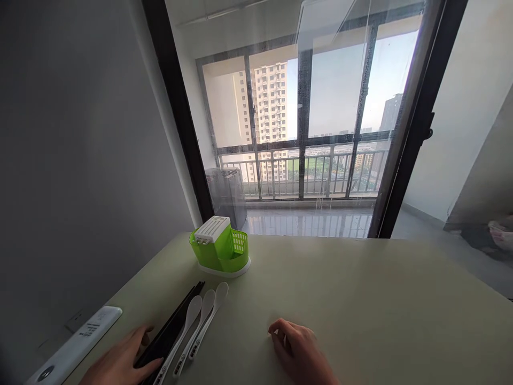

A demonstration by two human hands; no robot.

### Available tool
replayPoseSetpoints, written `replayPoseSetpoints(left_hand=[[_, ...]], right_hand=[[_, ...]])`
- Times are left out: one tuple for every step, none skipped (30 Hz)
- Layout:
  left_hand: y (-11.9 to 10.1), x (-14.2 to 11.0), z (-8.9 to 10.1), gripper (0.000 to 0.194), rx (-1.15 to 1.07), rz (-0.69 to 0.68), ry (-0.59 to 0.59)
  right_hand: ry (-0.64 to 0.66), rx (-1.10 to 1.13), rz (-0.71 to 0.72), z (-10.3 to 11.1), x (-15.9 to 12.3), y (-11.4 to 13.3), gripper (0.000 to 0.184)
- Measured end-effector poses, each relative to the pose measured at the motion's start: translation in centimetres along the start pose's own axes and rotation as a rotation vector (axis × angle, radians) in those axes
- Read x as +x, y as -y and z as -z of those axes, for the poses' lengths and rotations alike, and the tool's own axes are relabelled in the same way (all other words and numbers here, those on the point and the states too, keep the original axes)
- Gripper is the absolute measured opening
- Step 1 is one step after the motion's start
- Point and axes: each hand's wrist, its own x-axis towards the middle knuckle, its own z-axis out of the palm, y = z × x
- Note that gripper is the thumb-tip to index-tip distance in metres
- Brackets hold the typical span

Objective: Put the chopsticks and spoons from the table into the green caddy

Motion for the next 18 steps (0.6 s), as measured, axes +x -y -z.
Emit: replayPoseSetpoints(left_hand=[[-0.2, 0.0, 0.1, 0.059, 0.018, -0.019, 0.026], [-0.5, 0.0, 0.3, 0.060, 0.043, -0.043, 0.057], [-0.9, -0.1, 0.5, 0.061, 0.069, -0.061, 0.087], [-1.2, -0.1, 0.7, 0.062, 0.088, -0.055, 0.097], [-1.6, -0.2, 0.9, 0.061, 0.103, -0.047, 0.106], [-1.9, -0.3, 1.0, 0.061, 0.118, -0.044, 0.113], [-2.3, -0.3, 1.2, 0.061, 0.130, -0.045, 0.113], [-2.5, -0.4, 1.2, 0.060, 0.141, -0.046, 0.112], [-2.7, -0.4, 1.2, 0.060, 0.147, -0.051, 0.106], [-2.8, -0.5, 1.2, 0.059, 0.151, -0.057, 0.097], [-2.8, -0.5, 1.2, 0.058, 0.154, -0.063, 0.090], [-2.8, -0.5, 1.1, 0.057, 0.154, -0.065, 0.085], [-2.8, -0.5, 1.1, 0.056, 0.152, -0.067, 0.076], [-2.9, -0.5, 1.1, 0.054, 0.151, -0.067, 0.066], [-2.9, -0.5, 1.1, 0.052, 0.152, -0.067, 0.056], [-3.0, -0.5, 1.2, 0.050, 0.159, -0.064, 0.053], [-3.1, -0.4, 1.4, 0.049, 0.171, -0.058, 0.066], [-3.3, -0.3, 1.5, 0.048, 0.190, -0.046, 0.092]], right_hand=[[0.003, -0.001, 0.000, 0.0, 0.0, 0.0, 0.036], [0.003, -0.004, -0.001, 0.0, 0.0, 0.0, 0.036], [0.001, -0.007, -0.002, 0.0, 0.0, 0.0, 0.036], [-0.002, -0.010, -0.003, 0.0, 0.0, 0.0, 0.036], [-0.005, -0.011, -0.004, 0.0, 0.0, 0.0, 0.036], [-0.009, -0.009, -0.006, 0.0, 0.0, -0.1, 0.035], [-0.012, -0.006, -0.007, 0.0, 0.0, -0.1, 0.035], [-0.011, -0.003, -0.008, 0.0, 0.0, -0.1, 0.035], [-0.009, 0.001, -0.010, 0.0, 0.0, 0.0, 0.035], [-0.007, 0.005, -0.012, 0.1, -0.1, 0.0, 0.035], [-0.004, 0.010, -0.014, 0.1, -0.1, 0.1, 0.035], [0.000, 0.014, -0.015, 0.2, -0.1, 0.1, 0.035], [0.004, 0.017, -0.017, 0.2, -0.1, 0.2, 0.035], [0.006, 0.019, -0.019, 0.2, -0.1, 0.3, 0.036], [0.007, 0.020, -0.021, 0.3, -0.1, 0.3, 0.036], [0.009, 0.021, -0.023, 0.3, -0.1, 0.3, 0.036], [0.008, 0.020, -0.027, 0.3, -0.1, 0.3, 0.036], [0.007, 0.018, -0.030, 0.2, -0.1, 0.3, 0.037]])
